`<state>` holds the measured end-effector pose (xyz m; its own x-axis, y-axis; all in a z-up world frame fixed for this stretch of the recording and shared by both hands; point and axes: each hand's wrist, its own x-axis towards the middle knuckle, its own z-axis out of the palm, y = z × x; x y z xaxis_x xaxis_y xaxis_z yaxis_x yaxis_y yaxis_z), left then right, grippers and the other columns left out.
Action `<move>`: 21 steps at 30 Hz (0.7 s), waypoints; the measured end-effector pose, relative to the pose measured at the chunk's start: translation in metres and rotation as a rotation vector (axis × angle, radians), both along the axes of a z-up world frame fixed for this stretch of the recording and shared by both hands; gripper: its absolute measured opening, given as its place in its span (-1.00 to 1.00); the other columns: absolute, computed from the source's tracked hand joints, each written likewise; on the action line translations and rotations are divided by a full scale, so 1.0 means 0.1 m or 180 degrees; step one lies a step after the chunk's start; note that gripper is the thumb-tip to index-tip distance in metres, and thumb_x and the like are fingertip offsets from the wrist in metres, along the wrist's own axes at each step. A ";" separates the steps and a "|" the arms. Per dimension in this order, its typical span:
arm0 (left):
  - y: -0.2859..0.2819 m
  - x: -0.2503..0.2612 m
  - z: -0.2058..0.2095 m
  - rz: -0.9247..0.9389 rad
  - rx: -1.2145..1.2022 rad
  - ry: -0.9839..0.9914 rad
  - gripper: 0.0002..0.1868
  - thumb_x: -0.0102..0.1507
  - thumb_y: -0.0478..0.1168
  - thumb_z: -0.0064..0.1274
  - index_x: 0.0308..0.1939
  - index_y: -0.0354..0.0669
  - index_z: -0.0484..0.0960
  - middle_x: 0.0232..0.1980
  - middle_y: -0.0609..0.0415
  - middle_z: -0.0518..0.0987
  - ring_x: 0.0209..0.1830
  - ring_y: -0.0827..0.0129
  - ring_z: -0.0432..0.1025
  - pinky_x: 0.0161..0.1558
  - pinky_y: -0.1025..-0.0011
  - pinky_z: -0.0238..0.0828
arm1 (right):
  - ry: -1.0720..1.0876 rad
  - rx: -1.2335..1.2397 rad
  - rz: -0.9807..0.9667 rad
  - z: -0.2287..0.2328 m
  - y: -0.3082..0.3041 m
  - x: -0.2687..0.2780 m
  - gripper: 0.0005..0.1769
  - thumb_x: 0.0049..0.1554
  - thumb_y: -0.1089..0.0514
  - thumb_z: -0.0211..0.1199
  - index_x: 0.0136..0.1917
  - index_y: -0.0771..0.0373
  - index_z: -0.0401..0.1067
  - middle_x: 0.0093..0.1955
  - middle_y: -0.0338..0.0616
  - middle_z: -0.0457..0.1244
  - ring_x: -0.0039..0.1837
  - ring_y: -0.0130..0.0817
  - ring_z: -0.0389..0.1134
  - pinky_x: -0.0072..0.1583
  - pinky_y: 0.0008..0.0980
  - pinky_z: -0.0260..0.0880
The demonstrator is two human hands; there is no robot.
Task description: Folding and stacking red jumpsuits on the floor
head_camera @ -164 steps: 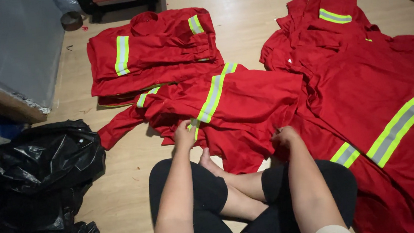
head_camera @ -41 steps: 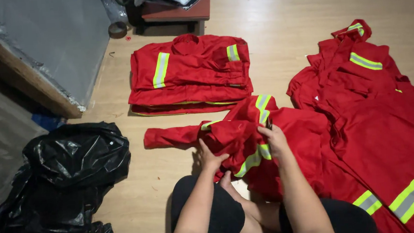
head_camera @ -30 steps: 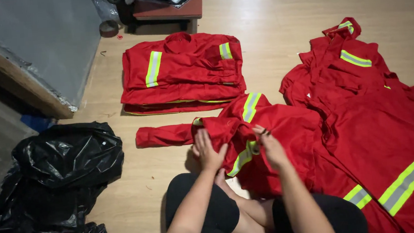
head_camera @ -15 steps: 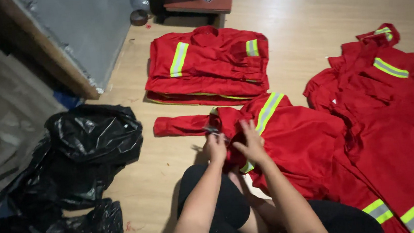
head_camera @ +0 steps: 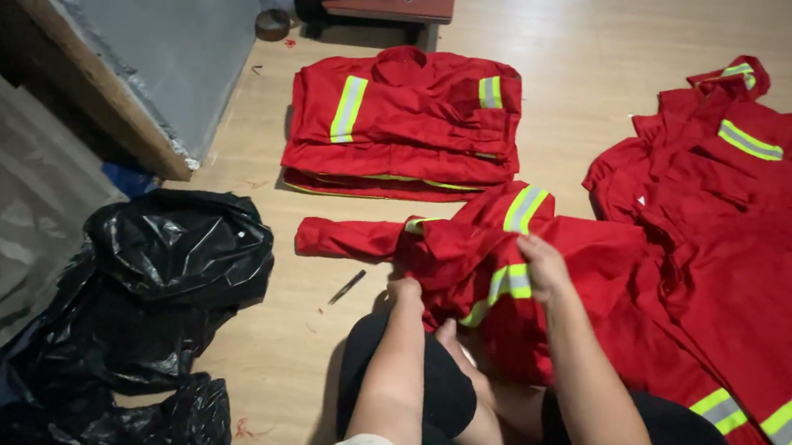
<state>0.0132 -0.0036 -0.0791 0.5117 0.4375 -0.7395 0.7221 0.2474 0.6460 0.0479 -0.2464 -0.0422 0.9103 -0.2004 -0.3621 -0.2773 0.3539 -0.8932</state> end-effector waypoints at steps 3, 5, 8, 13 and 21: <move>-0.14 -0.11 0.07 -0.0409 -0.0198 -0.0176 -0.56 0.35 -0.17 -0.01 0.23 -0.41 0.51 0.21 -0.29 0.56 0.19 -0.18 0.47 -0.06 -0.10 0.49 | -0.0374 0.0296 -0.0208 0.01 -0.49 0.20 -0.31 0.25 -0.01 0.38 0.54 0.13 0.21 0.44 0.01 0.21 0.35 0.06 0.34 0.35 0.16 0.30; -0.25 -0.12 0.03 -0.0673 -0.0341 -0.0307 -0.57 0.35 -0.24 0.00 0.24 -0.44 0.50 0.24 -0.33 0.53 0.22 -0.25 0.44 -0.08 -0.18 0.48 | -0.0648 0.0514 -0.0271 0.56 -0.33 0.11 -0.42 0.26 0.05 0.33 0.48 0.16 0.28 0.35 -0.01 0.27 0.25 -0.01 0.41 0.28 0.10 0.42; -0.08 -0.26 -0.20 -0.1027 -0.0565 -0.0524 -0.58 0.34 -0.33 0.01 0.27 -0.47 0.48 0.30 -0.39 0.50 0.27 -0.35 0.39 -0.10 -0.30 0.46 | -0.1091 0.0958 -0.0249 0.95 -0.36 -0.01 -0.59 0.28 0.16 0.22 0.39 0.16 0.40 0.24 0.01 0.35 0.17 -0.06 0.49 0.25 -0.01 0.52; -0.09 0.83 -0.84 0.0932 -0.0838 -0.1034 -0.32 0.37 -0.15 0.01 0.56 0.04 0.14 0.43 -0.27 0.31 0.25 -0.22 0.40 -0.10 -0.34 0.46 | -0.0947 0.0810 -0.0365 0.80 -0.81 -0.22 -0.86 0.22 0.20 0.33 0.04 0.24 0.46 -0.15 0.02 0.41 -0.14 -0.13 0.53 -0.02 -0.20 0.59; -0.20 1.36 1.17 0.0375 -0.0314 -0.2465 -0.57 0.32 -0.28 0.11 0.28 -0.01 0.48 0.08 -0.03 0.55 -0.19 0.36 0.42 -0.40 0.46 0.54 | 0.0087 -0.1119 0.0741 0.75 -0.53 -0.66 0.04 -0.04 0.19 0.59 0.49 0.67 0.09 0.00 0.28 0.35 -0.05 -0.09 0.44 0.03 -0.05 0.47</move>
